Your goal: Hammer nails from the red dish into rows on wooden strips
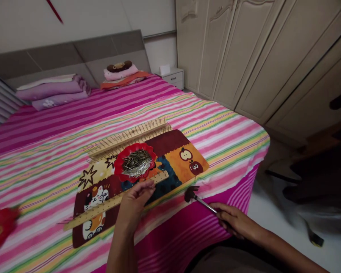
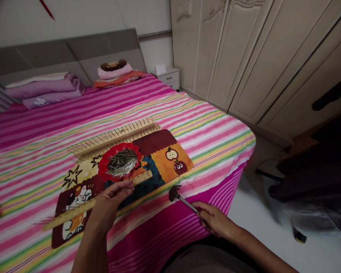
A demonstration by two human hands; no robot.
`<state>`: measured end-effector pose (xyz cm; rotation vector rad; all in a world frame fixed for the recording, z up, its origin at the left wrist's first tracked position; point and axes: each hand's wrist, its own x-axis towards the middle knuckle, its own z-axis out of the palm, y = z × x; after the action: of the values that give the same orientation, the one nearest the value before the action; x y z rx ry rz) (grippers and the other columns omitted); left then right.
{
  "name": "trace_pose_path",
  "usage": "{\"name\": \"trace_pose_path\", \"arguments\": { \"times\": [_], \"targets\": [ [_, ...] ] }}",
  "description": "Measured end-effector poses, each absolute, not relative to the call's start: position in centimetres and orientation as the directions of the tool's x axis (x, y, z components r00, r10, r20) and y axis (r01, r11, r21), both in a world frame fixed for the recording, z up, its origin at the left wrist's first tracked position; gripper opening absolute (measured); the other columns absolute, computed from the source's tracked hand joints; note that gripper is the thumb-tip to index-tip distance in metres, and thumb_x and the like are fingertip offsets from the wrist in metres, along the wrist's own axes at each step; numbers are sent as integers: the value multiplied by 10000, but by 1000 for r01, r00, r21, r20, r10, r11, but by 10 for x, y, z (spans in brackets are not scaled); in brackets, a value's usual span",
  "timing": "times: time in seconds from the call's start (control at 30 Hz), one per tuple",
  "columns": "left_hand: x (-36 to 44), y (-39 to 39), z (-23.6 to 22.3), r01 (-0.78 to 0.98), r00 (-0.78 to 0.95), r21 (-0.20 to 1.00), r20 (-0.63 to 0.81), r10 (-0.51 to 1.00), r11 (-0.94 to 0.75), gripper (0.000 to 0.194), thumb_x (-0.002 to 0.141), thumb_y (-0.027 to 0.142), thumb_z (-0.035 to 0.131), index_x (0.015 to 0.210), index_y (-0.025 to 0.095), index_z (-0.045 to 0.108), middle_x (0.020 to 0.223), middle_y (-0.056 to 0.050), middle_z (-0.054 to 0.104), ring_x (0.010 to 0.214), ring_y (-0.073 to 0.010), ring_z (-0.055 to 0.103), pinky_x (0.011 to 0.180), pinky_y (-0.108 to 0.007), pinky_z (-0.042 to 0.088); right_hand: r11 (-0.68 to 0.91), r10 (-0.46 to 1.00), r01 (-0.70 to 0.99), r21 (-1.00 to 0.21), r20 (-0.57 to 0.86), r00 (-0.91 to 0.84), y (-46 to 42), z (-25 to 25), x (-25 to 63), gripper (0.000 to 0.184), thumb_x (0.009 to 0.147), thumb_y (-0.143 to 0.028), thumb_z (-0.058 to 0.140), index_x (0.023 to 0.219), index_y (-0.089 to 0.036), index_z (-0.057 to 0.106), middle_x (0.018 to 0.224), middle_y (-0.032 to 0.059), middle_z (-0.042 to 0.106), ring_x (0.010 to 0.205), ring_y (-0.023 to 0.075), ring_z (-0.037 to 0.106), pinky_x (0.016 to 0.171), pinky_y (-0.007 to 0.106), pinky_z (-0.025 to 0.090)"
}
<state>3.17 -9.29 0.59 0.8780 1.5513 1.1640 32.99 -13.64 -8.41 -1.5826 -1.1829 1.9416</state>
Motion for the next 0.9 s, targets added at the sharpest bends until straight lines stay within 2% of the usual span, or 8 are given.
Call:
{"name": "trace_pose_path", "arguments": {
  "times": [0.1, 0.23, 0.33, 0.43, 0.63, 0.9],
  "targets": [
    [42, -90, -2, -43, -276, 953, -298, 914, 298, 433, 406, 379, 799, 762, 153, 701, 755, -56, 699, 732, -170, 638, 752, -324, 508, -562, 734, 213, -799, -601, -315, -136, -83, 331, 424, 746, -360, 438, 1109, -178, 558, 500, -95, 401, 332, 36, 276, 313, 141, 155],
    [52, -85, -11, -4, -325, 960, -266, 907, 280, 397, 490, 397, 760, 800, 154, 706, 714, -35, 686, 654, -140, 615, 691, -304, 515, -559, 740, 212, -801, -598, -307, -137, -84, 331, 482, 758, -364, 434, 1194, -171, 508, 494, -105, 400, 320, 35, 267, 303, 138, 160],
    [58, -82, -19, 79, -395, 971, -178, 901, 227, 352, 569, 410, 713, 825, 168, 714, 812, -42, 694, 696, -140, 610, 678, -294, 518, -563, 739, 208, -800, -600, -307, -137, -83, 331, 475, 763, -343, 428, 1198, -167, 506, 491, -106, 403, 318, 34, 263, 301, 136, 157],
    [63, -79, -30, 63, -452, 981, -136, 882, 184, 325, 619, 395, 690, 870, 189, 715, 901, -37, 695, 740, -136, 621, 733, -301, 521, -564, 734, 206, -800, -600, -319, -137, -82, 331, 447, 769, -331, 433, 1180, -176, 518, 495, -106, 403, 321, 30, 264, 303, 132, 158],
    [68, -74, -46, 9, -507, 978, -173, 844, 206, 297, 640, 348, 678, 877, 172, 712, 896, -39, 696, 712, -123, 622, 740, -301, 533, -557, 727, 211, -803, -594, -344, -135, -84, 333, 448, 773, -320, 425, 1187, -168, 504, 500, -104, 413, 324, 34, 284, 288, 127, 169],
    [67, -72, -42, 53, -525, 964, -195, 829, 261, 256, 655, 310, 638, 848, 158, 713, 860, -40, 698, 679, -119, 621, 666, -263, 528, -552, 731, 213, -806, -591, -341, -136, -85, 333, 443, 772, -332, 429, 1177, -178, 518, 496, -107, 402, 319, 30, 267, 291, 129, 158]
  ]
}}
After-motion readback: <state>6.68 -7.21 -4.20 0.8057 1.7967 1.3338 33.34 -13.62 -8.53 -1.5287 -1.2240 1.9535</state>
